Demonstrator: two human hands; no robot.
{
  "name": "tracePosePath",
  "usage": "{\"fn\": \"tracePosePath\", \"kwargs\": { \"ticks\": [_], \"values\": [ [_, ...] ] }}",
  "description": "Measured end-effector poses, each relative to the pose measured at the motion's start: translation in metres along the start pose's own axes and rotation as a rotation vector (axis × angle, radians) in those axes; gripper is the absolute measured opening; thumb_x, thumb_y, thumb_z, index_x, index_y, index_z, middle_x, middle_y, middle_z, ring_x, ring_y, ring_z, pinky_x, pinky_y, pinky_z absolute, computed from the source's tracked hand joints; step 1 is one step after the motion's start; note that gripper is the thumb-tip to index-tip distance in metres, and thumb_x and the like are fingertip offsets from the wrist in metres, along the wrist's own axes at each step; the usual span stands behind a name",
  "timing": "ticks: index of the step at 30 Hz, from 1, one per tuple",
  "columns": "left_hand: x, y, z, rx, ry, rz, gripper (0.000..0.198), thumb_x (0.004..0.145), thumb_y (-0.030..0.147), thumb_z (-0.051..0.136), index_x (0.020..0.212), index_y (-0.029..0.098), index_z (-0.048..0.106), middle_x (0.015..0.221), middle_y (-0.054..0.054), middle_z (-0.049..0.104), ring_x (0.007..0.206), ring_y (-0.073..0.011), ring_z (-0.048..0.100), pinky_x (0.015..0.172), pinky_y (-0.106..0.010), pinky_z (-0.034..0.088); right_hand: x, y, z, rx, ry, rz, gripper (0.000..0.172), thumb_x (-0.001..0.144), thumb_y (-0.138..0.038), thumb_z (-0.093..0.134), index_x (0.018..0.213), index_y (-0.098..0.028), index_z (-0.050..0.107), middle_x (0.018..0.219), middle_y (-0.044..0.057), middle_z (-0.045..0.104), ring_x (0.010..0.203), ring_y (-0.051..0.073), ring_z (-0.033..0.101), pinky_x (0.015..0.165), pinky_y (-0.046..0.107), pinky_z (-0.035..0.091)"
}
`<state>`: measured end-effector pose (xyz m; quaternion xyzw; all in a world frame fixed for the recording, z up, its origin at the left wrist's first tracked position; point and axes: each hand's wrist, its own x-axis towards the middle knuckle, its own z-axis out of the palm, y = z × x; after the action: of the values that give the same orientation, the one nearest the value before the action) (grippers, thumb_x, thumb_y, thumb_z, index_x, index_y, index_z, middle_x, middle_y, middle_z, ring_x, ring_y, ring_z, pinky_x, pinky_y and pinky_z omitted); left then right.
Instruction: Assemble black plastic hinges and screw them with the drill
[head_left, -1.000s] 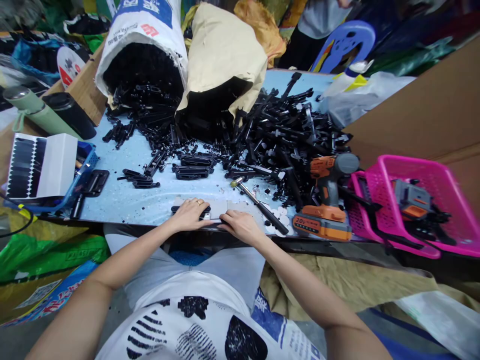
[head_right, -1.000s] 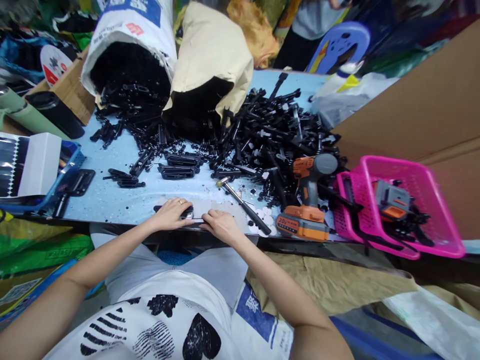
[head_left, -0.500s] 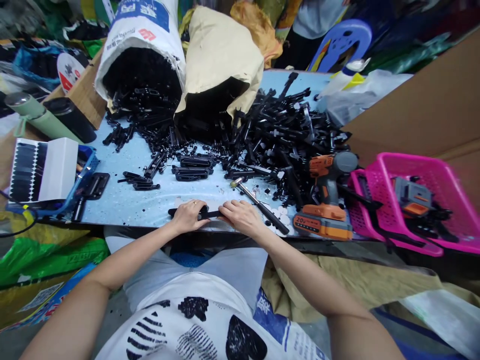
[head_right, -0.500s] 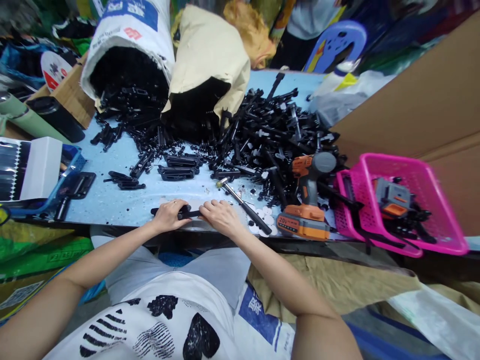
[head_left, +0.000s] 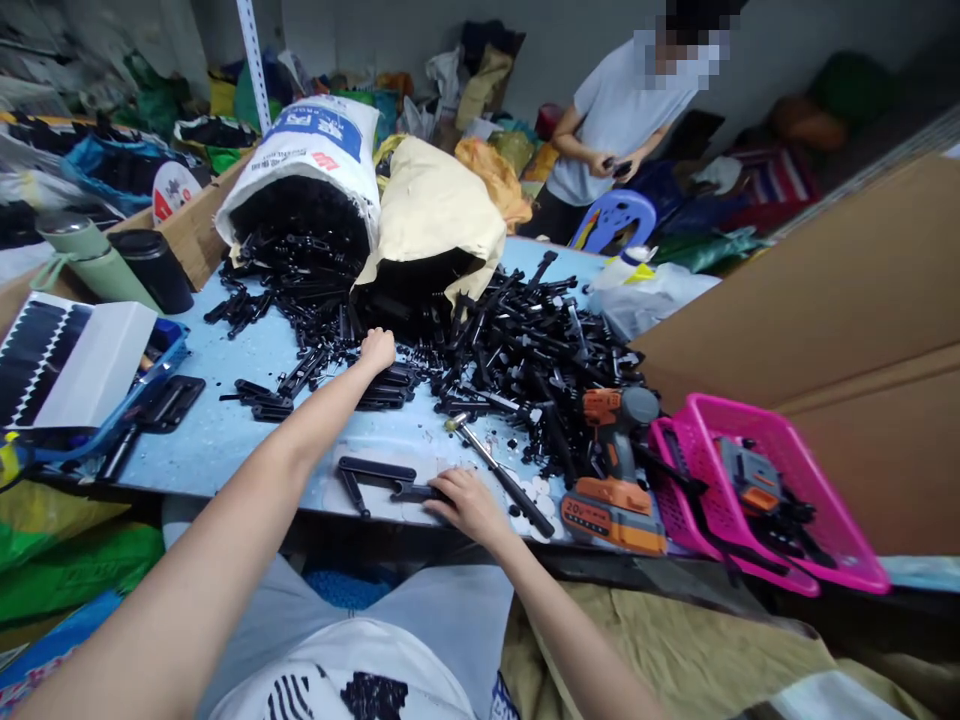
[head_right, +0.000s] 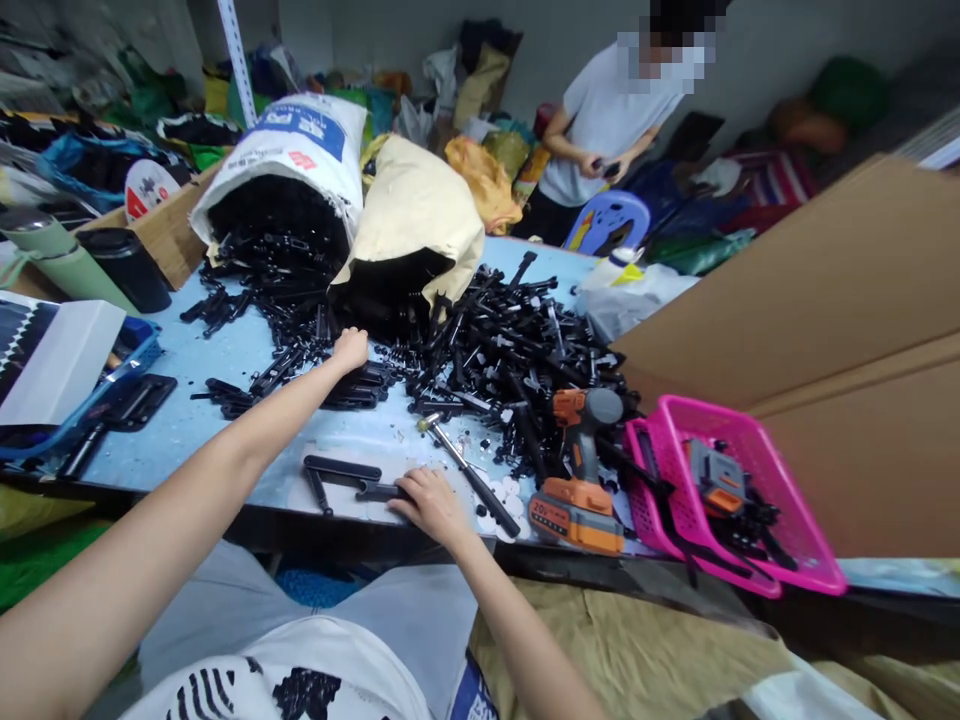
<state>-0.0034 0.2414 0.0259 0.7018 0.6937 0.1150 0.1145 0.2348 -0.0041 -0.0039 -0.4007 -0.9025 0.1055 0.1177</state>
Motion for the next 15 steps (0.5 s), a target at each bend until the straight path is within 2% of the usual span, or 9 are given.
{"fn": "tracePosePath", "kwargs": {
  "ticks": [4,7,9,12,15],
  "values": [
    [0.019,0.002,0.019,0.01,-0.017,-0.063,0.026,0.08,0.005,0.047,0.099,0.001,0.064,0.109,-0.023,0.057,0.108,-0.0303,0.049,0.086,-0.038,0.045,0.023,0.009,-0.013,0.021,0.072,0.023,0.031,0.092,-0.042,0.046,0.109,-0.02,0.061,0.1,0.009,0.063,0.092,0.02,0.057,0.08,0.034,0.045],
    [0.022,0.0,0.03,0.021,-0.004,-0.079,0.031,0.082,0.0,0.038,0.102,0.0,0.062,0.108,-0.023,0.057,0.108,-0.0294,0.05,0.087,-0.039,0.044,0.067,0.029,-0.027,-0.052,0.124,0.087,0.03,0.094,-0.036,0.041,0.108,-0.019,0.062,0.099,0.01,0.064,0.092,0.021,0.057,0.08,0.033,0.045],
    [0.021,-0.003,0.031,0.028,0.01,-0.073,0.033,0.083,0.0,0.036,0.105,0.001,0.061,0.109,-0.022,0.057,0.108,-0.0284,0.051,0.089,-0.039,0.043,0.106,0.046,-0.034,-0.157,0.108,0.166,0.03,0.095,-0.032,0.038,0.108,-0.019,0.062,0.102,0.011,0.064,0.095,0.021,0.055,0.081,0.033,0.044],
    [0.015,-0.008,0.022,0.028,0.031,-0.042,0.029,0.083,0.001,0.04,0.103,0.004,0.061,0.106,-0.02,0.058,0.105,-0.0268,0.053,0.091,-0.039,0.041,0.168,0.069,-0.04,-0.373,-0.016,0.338,0.032,0.094,-0.02,0.034,0.108,-0.016,0.062,0.107,0.014,0.064,0.105,0.023,0.052,0.084,0.034,0.038],
    [-0.002,-0.013,0.0,0.017,0.086,0.001,0.028,0.086,0.006,0.041,0.107,0.008,0.058,0.111,-0.017,0.056,0.101,-0.0238,0.056,0.089,-0.035,0.042,0.213,0.085,-0.041,-0.446,-0.164,0.454,0.027,0.086,-0.008,0.042,0.095,-0.01,0.067,0.095,0.018,0.067,0.1,0.025,0.056,0.083,0.036,0.035]
  ]
}}
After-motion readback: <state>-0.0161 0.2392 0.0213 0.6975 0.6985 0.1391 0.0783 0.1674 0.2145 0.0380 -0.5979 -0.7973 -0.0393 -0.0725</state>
